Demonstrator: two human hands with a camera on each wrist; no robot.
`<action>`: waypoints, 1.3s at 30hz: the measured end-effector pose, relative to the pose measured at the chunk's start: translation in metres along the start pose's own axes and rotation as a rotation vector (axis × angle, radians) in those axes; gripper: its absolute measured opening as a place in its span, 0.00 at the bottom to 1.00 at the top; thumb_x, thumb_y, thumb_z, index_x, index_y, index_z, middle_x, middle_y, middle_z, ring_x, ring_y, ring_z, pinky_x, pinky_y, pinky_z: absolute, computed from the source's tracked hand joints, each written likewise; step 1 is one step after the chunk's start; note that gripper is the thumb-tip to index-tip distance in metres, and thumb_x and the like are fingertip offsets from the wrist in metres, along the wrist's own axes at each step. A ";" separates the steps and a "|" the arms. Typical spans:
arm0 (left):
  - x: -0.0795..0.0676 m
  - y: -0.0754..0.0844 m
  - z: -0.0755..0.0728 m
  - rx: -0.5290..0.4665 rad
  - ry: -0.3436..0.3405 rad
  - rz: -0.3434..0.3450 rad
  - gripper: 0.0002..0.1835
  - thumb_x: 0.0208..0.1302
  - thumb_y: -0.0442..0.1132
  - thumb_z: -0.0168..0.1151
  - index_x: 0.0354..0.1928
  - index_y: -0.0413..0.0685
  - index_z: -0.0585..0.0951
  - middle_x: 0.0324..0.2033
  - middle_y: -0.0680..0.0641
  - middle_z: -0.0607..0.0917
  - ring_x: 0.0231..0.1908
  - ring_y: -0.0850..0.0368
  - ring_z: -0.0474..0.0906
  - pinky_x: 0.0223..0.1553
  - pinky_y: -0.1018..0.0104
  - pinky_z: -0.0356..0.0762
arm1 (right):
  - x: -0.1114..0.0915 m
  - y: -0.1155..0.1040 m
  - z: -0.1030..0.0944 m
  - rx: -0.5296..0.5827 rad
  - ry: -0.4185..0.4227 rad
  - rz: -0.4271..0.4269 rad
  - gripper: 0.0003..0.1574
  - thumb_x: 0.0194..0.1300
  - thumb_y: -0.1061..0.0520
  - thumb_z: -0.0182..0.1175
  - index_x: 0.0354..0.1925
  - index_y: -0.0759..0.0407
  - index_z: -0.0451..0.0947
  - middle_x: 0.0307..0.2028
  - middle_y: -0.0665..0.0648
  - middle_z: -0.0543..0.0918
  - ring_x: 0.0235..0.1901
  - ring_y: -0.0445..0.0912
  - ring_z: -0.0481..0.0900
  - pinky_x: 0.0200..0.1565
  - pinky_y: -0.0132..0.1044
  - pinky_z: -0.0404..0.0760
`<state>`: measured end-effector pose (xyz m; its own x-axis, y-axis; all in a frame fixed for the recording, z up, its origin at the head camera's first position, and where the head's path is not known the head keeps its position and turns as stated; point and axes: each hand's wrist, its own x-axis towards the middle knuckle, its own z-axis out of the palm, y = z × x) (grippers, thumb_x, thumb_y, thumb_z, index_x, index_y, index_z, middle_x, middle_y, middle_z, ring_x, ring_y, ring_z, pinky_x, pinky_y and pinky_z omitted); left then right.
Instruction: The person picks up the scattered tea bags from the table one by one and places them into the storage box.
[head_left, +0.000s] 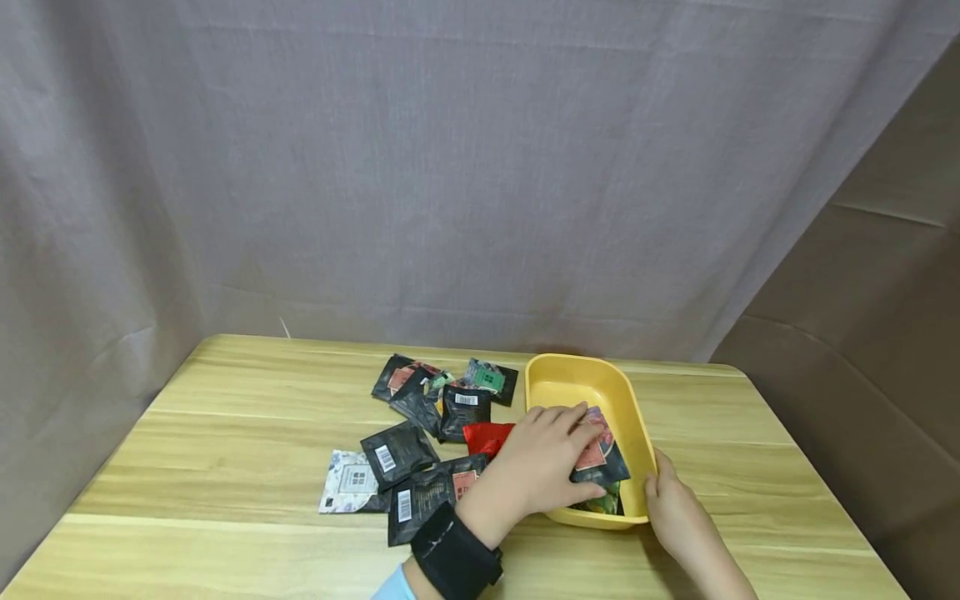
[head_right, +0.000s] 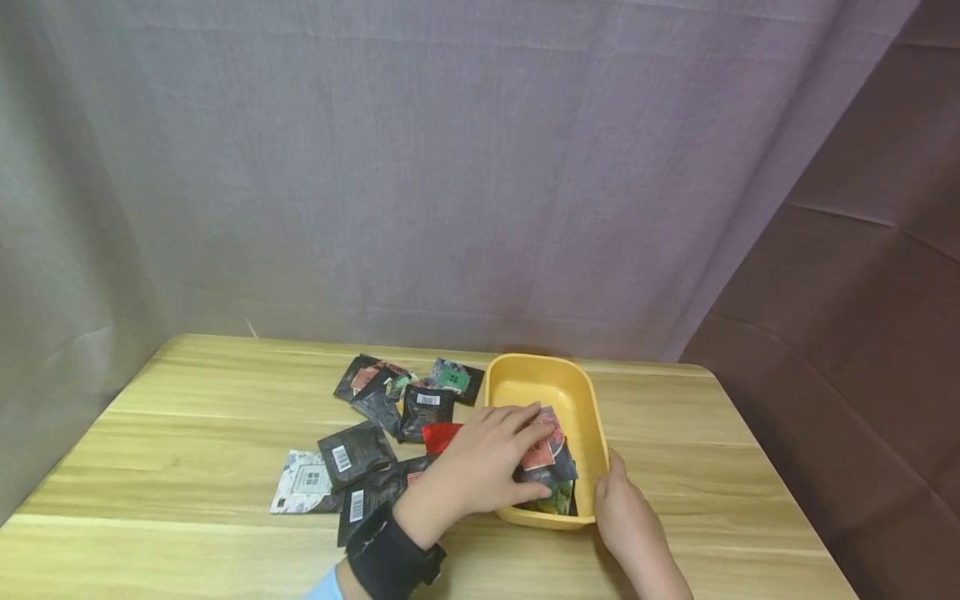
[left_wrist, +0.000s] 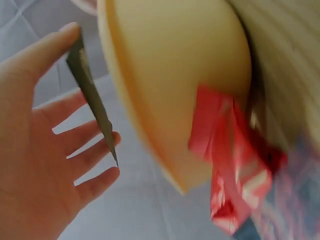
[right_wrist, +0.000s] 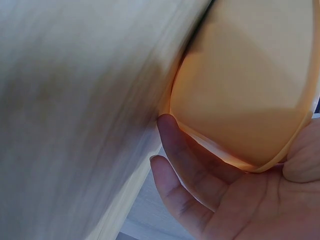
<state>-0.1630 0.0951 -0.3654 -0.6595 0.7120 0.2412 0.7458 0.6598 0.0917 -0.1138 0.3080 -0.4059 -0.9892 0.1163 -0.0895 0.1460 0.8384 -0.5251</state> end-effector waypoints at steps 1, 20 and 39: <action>0.002 0.004 0.001 0.009 -0.020 0.004 0.39 0.59 0.68 0.63 0.70 0.62 0.72 0.71 0.51 0.68 0.67 0.56 0.66 0.67 0.59 0.63 | 0.000 0.000 0.000 0.001 -0.001 0.000 0.32 0.77 0.61 0.34 0.71 0.78 0.46 0.57 0.85 0.68 0.57 0.75 0.70 0.54 0.69 0.70; -0.008 -0.003 0.002 -0.040 -0.016 -0.011 0.32 0.63 0.65 0.62 0.66 0.62 0.76 0.69 0.54 0.69 0.70 0.57 0.62 0.69 0.54 0.61 | 0.001 0.000 -0.001 -0.005 -0.001 0.023 0.32 0.76 0.61 0.34 0.71 0.78 0.47 0.58 0.85 0.68 0.58 0.75 0.70 0.54 0.69 0.70; -0.033 -0.059 0.002 -0.159 -0.182 -0.319 0.42 0.54 0.58 0.74 0.68 0.49 0.73 0.65 0.45 0.75 0.65 0.45 0.69 0.66 0.49 0.65 | 0.002 0.001 0.001 -0.004 0.003 0.016 0.32 0.76 0.61 0.34 0.71 0.78 0.47 0.59 0.84 0.67 0.58 0.74 0.70 0.56 0.69 0.68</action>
<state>-0.1856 0.0330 -0.3808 -0.8555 0.5178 0.0029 0.4969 0.8194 0.2858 -0.1152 0.3086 -0.4072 -0.9867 0.1314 -0.0956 0.1621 0.8388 -0.5198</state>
